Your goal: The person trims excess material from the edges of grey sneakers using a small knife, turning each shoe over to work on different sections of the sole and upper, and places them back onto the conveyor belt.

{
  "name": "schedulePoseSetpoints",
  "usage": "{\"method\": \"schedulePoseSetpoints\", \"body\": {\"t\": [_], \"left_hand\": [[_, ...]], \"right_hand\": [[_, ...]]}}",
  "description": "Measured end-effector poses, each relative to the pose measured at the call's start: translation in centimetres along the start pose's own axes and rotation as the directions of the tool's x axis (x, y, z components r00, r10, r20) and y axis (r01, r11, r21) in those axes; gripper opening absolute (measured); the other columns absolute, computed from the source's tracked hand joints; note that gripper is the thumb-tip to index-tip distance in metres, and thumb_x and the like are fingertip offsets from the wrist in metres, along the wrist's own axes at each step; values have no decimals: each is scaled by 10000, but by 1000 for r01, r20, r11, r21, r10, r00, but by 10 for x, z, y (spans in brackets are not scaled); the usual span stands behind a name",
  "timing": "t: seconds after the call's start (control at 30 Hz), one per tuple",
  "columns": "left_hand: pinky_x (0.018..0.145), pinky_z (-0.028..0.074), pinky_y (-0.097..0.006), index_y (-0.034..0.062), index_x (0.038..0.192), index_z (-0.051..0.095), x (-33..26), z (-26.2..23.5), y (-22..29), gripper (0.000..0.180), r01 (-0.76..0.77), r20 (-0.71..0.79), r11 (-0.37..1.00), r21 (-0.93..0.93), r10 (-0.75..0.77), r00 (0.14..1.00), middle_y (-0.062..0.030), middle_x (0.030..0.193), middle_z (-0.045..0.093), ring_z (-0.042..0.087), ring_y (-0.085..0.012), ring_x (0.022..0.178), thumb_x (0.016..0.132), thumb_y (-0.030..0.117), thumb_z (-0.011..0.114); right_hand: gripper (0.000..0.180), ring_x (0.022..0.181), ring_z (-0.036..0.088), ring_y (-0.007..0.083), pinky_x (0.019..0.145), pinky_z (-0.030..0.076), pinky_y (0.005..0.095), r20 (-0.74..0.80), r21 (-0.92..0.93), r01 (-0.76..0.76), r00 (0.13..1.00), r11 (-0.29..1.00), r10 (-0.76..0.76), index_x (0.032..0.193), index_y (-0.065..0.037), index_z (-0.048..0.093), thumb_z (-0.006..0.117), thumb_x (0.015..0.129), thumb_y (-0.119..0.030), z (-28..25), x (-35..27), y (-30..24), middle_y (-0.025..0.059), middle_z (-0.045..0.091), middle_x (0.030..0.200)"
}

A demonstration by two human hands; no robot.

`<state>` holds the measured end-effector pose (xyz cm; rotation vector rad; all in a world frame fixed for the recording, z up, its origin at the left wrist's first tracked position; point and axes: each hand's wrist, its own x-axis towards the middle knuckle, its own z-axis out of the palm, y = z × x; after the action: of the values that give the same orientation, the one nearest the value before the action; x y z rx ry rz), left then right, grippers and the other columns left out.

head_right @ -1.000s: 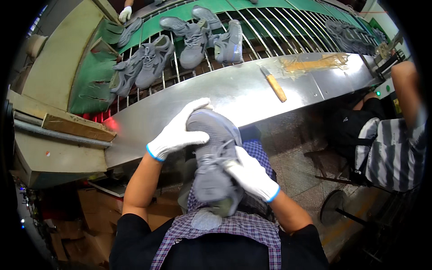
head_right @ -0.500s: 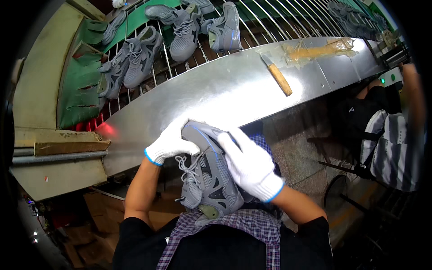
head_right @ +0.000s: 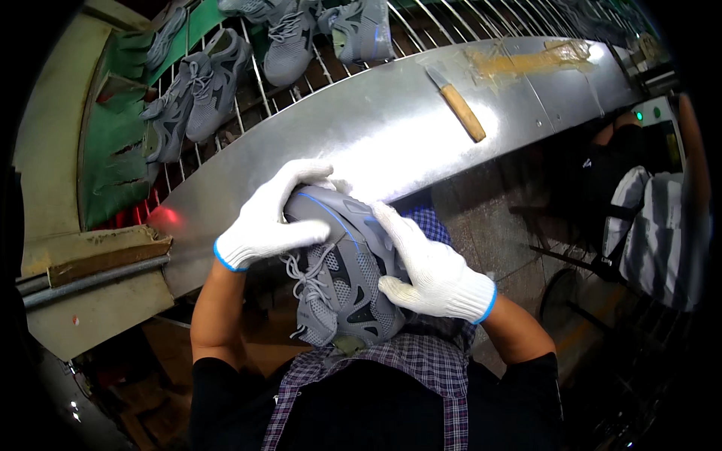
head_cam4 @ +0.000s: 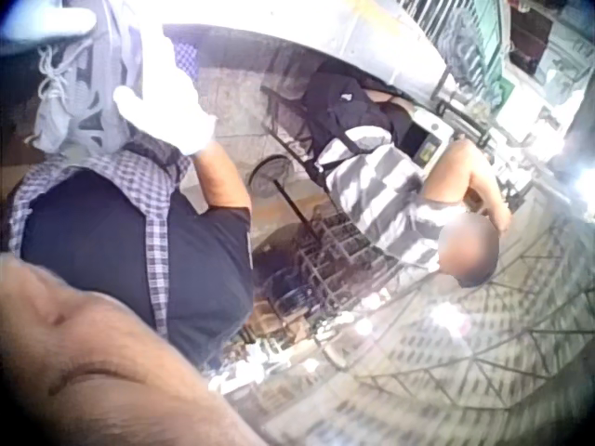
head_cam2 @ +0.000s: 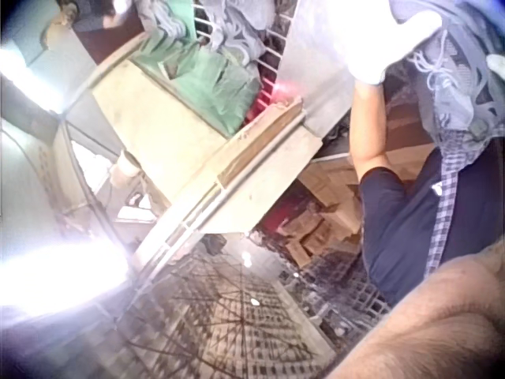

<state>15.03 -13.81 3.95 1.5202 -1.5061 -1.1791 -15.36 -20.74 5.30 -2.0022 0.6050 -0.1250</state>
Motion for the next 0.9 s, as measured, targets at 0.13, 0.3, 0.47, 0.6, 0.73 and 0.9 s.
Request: {"method": "schedulePoseSetpoints", "body": {"t": [0.13,0.3,0.47,0.6,0.73,0.9], "left_hand": [[933,607,-368,73,1373,675,24,15,18,434,80,-59,978,193,-70,996,-141,1033,806,798,-271,994,1037,343,722],[878,610,-403,63,1369,693,22,22,14,407,68,-185,966,249,-22,982,-217,1067,799,806,-335,969,1065,330,652],[871,610,-403,54,1389,702,12,26,12,432,153,-259,934,323,-69,963,-226,1009,782,801,-342,943,1060,329,646],[786,610,-407,79,1388,714,17,33,3,436,28,-342,958,284,74,937,-185,847,771,790,-322,795,1050,350,662],[714,596,-391,64,1397,700,14,31,8,422,114,-305,934,339,-5,952,-157,763,751,775,-290,708,1065,322,665],[773,596,-358,22,1396,688,10,40,-1,408,83,-391,977,198,1,920,-166,844,777,785,-247,777,1095,293,635]], "right_hand": [[753,915,765,419,788,644,475,-159,-247,35,984,968,-77,1642,4,357,640,960,-144,15,21,5,290,692,1230],[694,669,750,390,675,635,472,-292,-29,2,956,1000,-10,1621,-6,415,607,970,-151,26,56,38,230,706,762],[758,650,758,369,676,645,449,-310,-80,156,935,985,-173,1617,16,424,670,918,-143,31,46,22,210,736,795],[798,772,792,345,730,657,420,-202,-104,161,963,981,-180,1596,5,450,746,871,-149,16,37,6,237,761,1054],[728,817,777,318,714,643,401,-216,-113,267,934,957,-286,1526,-6,528,768,847,-117,22,23,17,203,741,1121],[643,805,760,298,673,631,365,-183,-242,255,935,936,-302,1452,-28,608,741,823,-37,37,3,10,215,694,1211]]}}
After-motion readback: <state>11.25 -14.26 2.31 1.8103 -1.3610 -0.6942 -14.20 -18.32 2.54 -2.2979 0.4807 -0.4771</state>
